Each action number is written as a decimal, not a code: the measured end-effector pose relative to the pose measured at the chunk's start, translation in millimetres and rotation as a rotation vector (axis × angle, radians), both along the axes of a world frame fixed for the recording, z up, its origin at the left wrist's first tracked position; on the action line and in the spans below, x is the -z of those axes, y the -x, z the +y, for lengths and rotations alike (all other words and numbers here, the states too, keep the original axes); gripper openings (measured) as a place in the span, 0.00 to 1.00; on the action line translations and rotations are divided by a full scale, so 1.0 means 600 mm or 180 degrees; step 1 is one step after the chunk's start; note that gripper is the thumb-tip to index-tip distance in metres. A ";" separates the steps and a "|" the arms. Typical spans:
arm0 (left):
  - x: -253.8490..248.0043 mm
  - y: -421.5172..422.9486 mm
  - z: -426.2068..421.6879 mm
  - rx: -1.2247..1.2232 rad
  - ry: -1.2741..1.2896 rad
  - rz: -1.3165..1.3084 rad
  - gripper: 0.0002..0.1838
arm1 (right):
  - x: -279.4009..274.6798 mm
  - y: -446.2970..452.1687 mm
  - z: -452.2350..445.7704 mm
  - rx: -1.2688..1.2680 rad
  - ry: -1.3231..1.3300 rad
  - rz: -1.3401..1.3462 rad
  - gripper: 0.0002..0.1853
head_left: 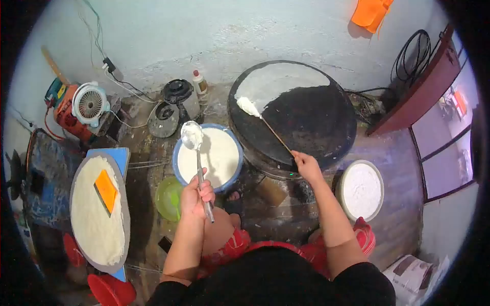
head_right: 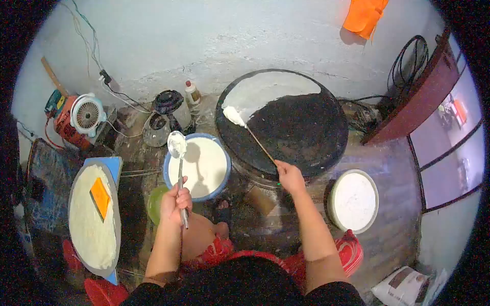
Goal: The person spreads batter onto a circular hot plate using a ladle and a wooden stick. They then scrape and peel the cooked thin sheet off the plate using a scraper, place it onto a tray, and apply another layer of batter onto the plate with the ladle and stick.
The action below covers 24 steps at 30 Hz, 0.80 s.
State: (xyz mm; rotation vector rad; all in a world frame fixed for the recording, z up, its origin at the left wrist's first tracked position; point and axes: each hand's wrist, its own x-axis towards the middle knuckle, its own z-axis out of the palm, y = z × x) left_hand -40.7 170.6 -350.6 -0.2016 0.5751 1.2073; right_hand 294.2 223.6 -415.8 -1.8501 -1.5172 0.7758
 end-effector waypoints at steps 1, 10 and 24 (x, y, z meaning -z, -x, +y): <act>0.001 0.001 0.001 0.0002 -0.0002 -0.0063 0.14 | -0.003 0.007 -0.022 -0.0005 -0.0055 -0.0077 0.14; 0.006 0.026 -0.006 0.0156 -0.0122 0.0193 0.15 | 0.005 0.072 -0.150 -0.0222 0.0267 -0.1267 0.29; -0.016 0.038 -0.017 0.0107 -0.0174 -0.0126 0.16 | 0.031 0.304 0.071 -0.0292 -0.0030 -0.1743 0.39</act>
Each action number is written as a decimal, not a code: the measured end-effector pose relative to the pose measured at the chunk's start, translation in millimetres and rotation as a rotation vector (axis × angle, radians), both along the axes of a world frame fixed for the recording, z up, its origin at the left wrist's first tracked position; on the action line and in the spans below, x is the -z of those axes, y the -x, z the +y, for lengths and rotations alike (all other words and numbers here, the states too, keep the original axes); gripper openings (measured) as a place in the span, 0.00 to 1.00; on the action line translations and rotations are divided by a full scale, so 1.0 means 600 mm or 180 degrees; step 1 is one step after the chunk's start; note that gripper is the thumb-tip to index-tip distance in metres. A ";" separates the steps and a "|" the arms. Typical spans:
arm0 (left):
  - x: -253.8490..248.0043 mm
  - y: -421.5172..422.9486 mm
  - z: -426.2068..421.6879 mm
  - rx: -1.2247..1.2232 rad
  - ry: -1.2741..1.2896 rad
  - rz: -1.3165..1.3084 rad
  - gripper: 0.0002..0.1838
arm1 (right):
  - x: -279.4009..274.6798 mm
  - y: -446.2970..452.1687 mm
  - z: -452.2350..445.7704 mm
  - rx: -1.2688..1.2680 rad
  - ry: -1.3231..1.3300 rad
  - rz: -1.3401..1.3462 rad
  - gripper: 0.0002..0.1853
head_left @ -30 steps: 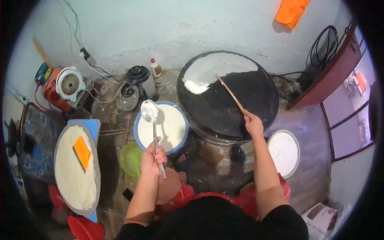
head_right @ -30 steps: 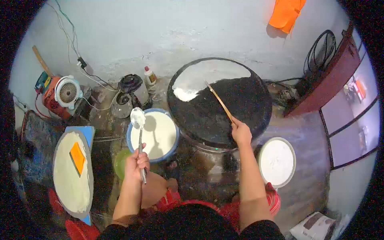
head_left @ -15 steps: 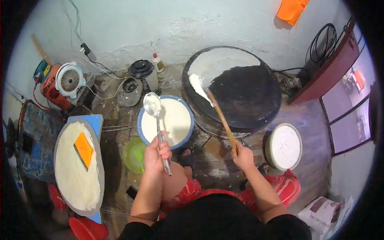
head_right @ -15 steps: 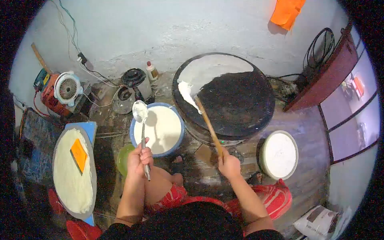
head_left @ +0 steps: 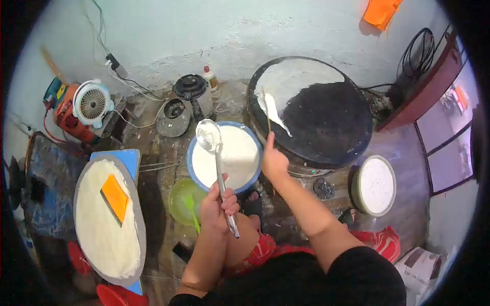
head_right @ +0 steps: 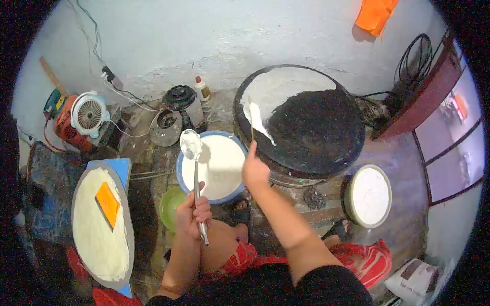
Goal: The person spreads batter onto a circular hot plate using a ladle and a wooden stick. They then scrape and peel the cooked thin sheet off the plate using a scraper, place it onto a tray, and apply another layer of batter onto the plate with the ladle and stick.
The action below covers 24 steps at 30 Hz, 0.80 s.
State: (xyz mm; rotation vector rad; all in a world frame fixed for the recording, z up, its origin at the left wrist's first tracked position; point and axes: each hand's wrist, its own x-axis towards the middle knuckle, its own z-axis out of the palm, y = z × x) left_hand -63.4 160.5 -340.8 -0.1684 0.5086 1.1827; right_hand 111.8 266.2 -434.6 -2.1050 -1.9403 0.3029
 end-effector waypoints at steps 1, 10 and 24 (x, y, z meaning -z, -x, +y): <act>0.001 0.002 0.000 0.0014 -0.0004 -0.0023 0.16 | -0.010 -0.008 -0.034 0.0023 -0.0248 0.0194 0.40; -0.007 0.009 -0.009 -0.0047 -0.0223 0.0424 0.16 | -0.014 0.030 -0.028 0.0192 0.0224 0.0225 0.40; -0.008 0.009 -0.009 0.0031 -0.0124 0.0473 0.15 | 0.001 -0.012 -0.120 0.0774 -0.0077 0.0732 0.40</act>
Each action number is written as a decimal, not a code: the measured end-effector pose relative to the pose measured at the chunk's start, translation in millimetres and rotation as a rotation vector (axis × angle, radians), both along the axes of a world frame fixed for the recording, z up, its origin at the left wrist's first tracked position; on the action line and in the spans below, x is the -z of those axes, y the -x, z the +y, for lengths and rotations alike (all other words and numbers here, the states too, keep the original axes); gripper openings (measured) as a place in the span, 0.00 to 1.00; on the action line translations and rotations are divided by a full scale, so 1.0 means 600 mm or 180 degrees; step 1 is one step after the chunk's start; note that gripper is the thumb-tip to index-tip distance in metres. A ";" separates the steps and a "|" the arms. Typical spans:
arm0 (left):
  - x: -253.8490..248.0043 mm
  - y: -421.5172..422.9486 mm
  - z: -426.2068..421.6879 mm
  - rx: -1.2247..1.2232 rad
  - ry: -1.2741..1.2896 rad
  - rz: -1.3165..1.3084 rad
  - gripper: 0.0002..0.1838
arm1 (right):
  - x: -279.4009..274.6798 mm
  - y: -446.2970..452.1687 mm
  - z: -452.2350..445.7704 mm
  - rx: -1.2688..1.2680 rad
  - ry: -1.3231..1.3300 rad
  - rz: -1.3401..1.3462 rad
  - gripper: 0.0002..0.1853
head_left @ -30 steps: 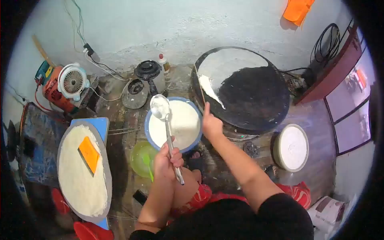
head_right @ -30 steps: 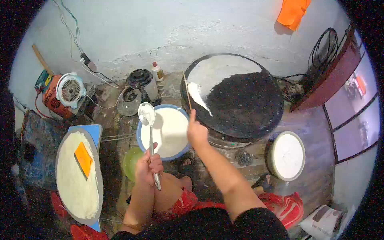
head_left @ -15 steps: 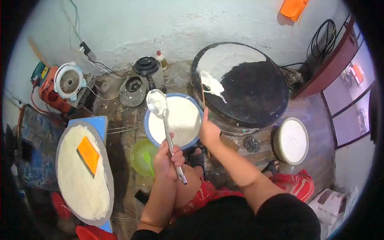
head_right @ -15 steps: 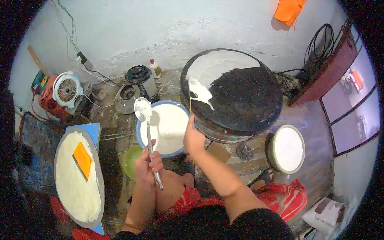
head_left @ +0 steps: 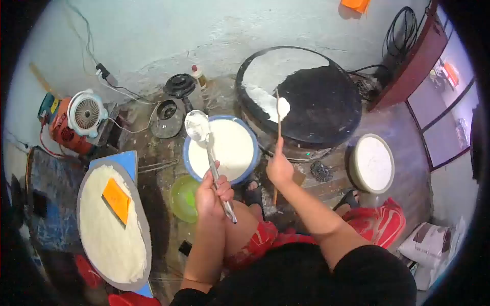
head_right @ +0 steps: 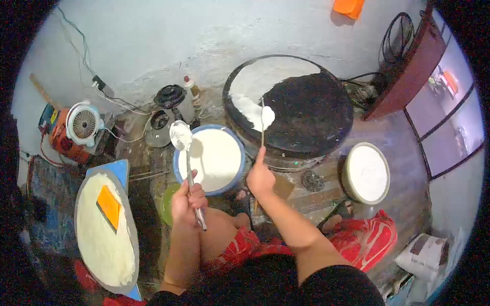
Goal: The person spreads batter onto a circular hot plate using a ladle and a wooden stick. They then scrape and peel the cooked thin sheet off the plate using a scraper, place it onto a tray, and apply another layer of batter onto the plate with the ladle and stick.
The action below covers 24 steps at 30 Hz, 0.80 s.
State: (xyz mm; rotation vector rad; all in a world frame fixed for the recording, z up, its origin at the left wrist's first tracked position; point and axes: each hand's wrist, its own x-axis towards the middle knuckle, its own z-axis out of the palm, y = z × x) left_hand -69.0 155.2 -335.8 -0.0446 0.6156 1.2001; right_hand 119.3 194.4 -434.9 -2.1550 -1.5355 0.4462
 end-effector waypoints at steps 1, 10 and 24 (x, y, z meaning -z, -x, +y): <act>0.001 -0.002 0.001 0.0024 -0.0014 -0.0029 0.15 | -0.007 -0.004 -0.026 0.0024 -0.0014 -0.0029 0.40; 0.015 0.006 0.003 0.0030 -0.0103 -0.0206 0.14 | -0.026 -0.026 -0.027 -0.0044 0.0786 -0.0102 0.43; 0.012 -0.016 0.010 0.0014 -0.0005 -0.0077 0.15 | -0.020 -0.149 -0.106 0.0055 0.0715 -0.0417 0.44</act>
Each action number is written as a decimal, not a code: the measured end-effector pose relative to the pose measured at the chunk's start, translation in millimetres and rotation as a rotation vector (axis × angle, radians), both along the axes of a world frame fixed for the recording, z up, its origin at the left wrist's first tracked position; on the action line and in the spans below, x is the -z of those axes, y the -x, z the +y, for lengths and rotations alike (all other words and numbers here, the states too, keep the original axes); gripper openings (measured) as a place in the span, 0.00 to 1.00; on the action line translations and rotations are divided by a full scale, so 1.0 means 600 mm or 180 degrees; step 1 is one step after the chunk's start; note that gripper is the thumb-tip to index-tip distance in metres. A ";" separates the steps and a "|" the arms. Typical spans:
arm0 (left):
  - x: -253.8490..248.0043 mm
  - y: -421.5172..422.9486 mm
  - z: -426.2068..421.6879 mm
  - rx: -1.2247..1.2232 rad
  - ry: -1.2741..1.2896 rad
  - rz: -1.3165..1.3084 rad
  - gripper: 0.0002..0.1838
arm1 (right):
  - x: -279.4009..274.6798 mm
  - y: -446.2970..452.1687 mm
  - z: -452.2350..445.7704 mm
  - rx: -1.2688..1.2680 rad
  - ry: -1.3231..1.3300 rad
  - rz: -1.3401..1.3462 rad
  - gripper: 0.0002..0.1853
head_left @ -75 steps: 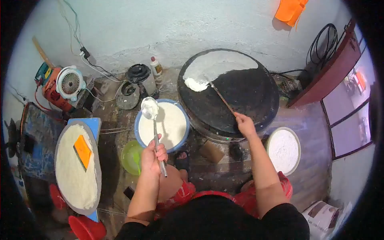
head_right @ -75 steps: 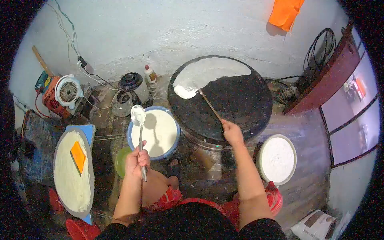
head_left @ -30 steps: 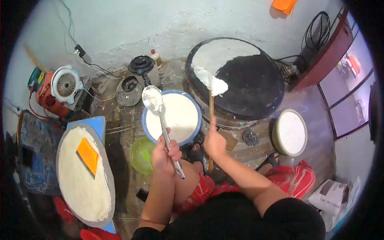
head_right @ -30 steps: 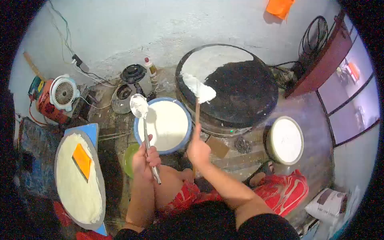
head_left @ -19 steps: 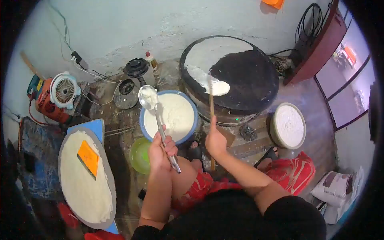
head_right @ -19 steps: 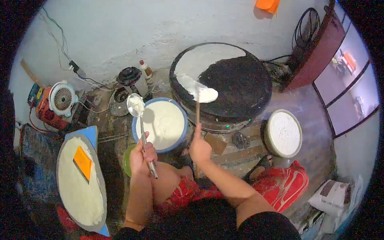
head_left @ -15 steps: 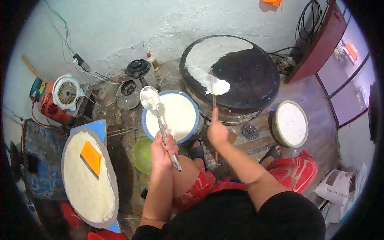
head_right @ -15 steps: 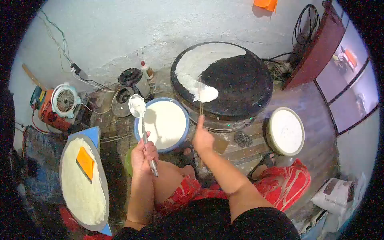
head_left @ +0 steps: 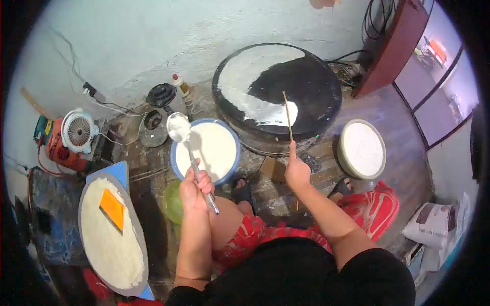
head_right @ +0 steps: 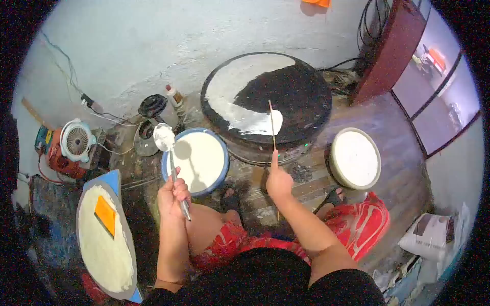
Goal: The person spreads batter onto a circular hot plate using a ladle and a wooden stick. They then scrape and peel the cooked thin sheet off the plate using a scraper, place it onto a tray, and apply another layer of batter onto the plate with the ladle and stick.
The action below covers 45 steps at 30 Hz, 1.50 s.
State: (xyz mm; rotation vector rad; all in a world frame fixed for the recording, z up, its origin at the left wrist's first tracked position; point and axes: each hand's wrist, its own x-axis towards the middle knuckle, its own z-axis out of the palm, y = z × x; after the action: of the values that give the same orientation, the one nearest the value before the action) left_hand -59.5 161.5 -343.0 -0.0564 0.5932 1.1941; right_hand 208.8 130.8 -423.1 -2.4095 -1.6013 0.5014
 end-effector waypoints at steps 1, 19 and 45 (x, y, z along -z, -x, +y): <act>-0.001 -0.005 0.001 0.0029 0.0003 -0.0003 0.15 | 0.008 -0.001 -0.010 -0.0043 -0.0205 -0.0184 0.44; -0.018 -0.051 0.003 -0.0036 0.0118 0.0052 0.16 | 0.008 -0.174 -0.063 -0.0011 -0.0617 -0.0769 0.29; -0.015 -0.116 0.042 -0.0331 0.0657 0.0353 0.16 | 0.052 -0.541 -0.052 -0.0967 -0.1152 -0.0698 0.24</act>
State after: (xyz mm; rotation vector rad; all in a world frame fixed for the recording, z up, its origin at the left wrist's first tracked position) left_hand 10.0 186.9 -334.2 -0.1990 0.8180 1.2388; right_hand 533.4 99.6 -454.2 -2.0200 -1.9657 -0.0169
